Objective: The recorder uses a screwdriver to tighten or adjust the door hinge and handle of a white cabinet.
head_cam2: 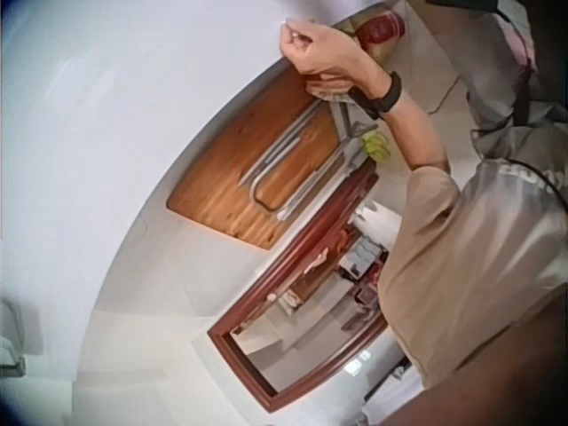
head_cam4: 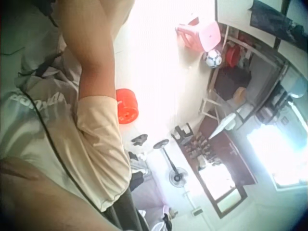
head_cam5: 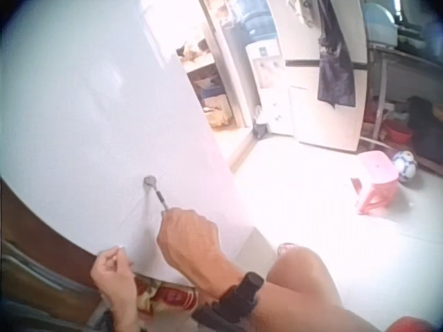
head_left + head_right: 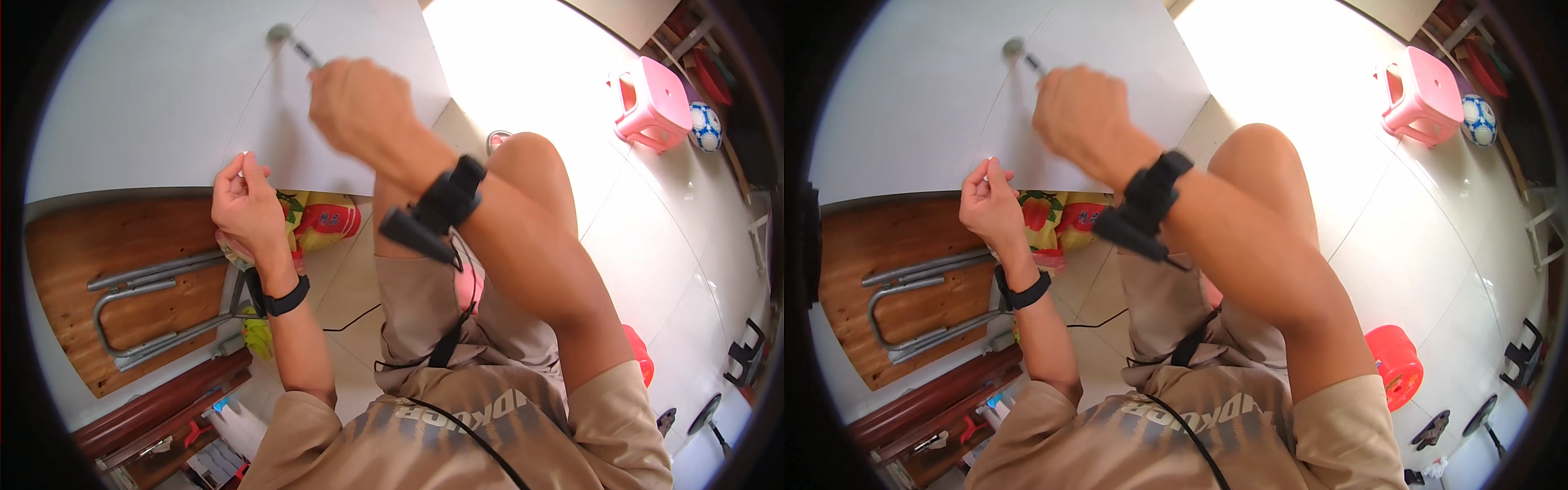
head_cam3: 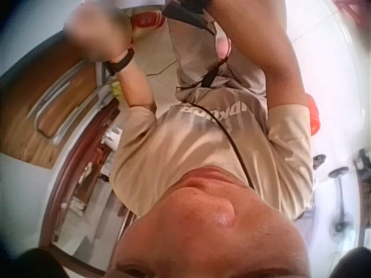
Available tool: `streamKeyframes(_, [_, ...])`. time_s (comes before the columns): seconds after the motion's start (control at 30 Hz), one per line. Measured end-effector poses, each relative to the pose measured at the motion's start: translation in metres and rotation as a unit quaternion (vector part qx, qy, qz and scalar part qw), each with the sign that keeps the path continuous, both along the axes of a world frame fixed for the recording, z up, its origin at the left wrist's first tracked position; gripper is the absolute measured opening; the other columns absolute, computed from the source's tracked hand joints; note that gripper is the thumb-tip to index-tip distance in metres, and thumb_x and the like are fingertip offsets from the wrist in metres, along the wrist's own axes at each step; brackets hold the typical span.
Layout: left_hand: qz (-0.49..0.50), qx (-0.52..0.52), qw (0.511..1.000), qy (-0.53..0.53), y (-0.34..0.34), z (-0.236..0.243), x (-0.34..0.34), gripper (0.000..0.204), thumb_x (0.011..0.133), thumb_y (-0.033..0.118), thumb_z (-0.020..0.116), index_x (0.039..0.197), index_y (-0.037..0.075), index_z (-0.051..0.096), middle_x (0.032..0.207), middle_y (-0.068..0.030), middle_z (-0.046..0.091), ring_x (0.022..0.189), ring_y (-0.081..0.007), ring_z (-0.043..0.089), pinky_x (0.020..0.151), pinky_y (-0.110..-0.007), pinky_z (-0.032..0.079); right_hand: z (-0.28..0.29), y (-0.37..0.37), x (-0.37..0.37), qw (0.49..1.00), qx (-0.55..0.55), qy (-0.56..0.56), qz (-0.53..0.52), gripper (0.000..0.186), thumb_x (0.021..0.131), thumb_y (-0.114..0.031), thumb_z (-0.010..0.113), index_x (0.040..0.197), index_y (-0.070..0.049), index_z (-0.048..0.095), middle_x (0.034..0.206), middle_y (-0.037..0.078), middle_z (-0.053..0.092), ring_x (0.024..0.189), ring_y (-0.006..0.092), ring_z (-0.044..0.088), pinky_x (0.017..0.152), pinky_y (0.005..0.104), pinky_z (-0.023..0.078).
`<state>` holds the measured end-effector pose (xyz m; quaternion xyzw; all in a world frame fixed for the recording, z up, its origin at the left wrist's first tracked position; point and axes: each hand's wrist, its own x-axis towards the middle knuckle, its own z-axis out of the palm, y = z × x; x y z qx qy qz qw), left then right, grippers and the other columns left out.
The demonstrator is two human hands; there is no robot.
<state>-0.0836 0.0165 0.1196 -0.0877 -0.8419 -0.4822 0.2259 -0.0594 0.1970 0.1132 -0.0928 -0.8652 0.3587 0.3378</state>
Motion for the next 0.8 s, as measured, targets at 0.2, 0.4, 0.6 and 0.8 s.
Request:
streamKeyframes(0.2, [0.008,0.032,0.997,-0.066,-0.003,-0.028,0.026,0.017,0.096,0.010,0.068,0.103,-0.006,0.066,0.076,-0.0097,0.071,0.058,-0.0075,0.060,0.048,-0.021,0.042,0.000,-0.017,0.009,1.000,-0.001,-0.006,0.027,0.038,0.098,-0.027,0.056,0.077,0.004,0.063,0.064,0.020,0.062,0.055,0.0401,0.063,0.047,0.0495,0.051])
streamKeyframes(0.4, [-0.037,0.089,0.995,-0.023,0.000,-0.033,0.032,0.014,0.095,0.004,0.068,0.103,-0.006,0.065,0.077,-0.0107,0.071,0.063,-0.0095,0.064,0.049,-0.020,0.045,-0.005,0.030,-0.007,0.986,0.167,0.008,-0.002,0.034,0.098,-0.023,0.056,0.080,0.004,0.065,0.068,0.022,0.063,0.061,0.0399,0.065,0.052,0.0482,0.054])
streamKeyframes(0.6, [-0.051,0.128,0.990,-0.002,0.013,-0.026,0.021,0.014,0.095,0.005,0.069,0.102,-0.006,0.065,0.079,-0.0112,0.071,0.065,-0.0101,0.065,0.050,-0.021,0.045,-0.009,-0.006,0.021,0.980,0.037,-0.160,0.114,0.036,0.094,-0.030,0.058,0.084,0.002,0.070,0.081,0.023,0.072,0.073,0.0436,0.071,0.068,0.0507,0.057])
streamKeyframes(0.8, [-0.039,0.125,0.991,-0.018,0.030,-0.019,0.037,0.014,0.095,0.007,0.069,0.101,-0.005,0.065,0.076,-0.0127,0.072,0.055,-0.0078,0.059,0.049,-0.020,0.044,-0.012,0.030,-0.013,0.934,0.350,0.055,0.040,0.026,0.093,-0.017,0.059,0.075,-0.001,0.069,0.067,0.015,0.066,0.066,0.0333,0.069,0.049,0.0457,0.053])
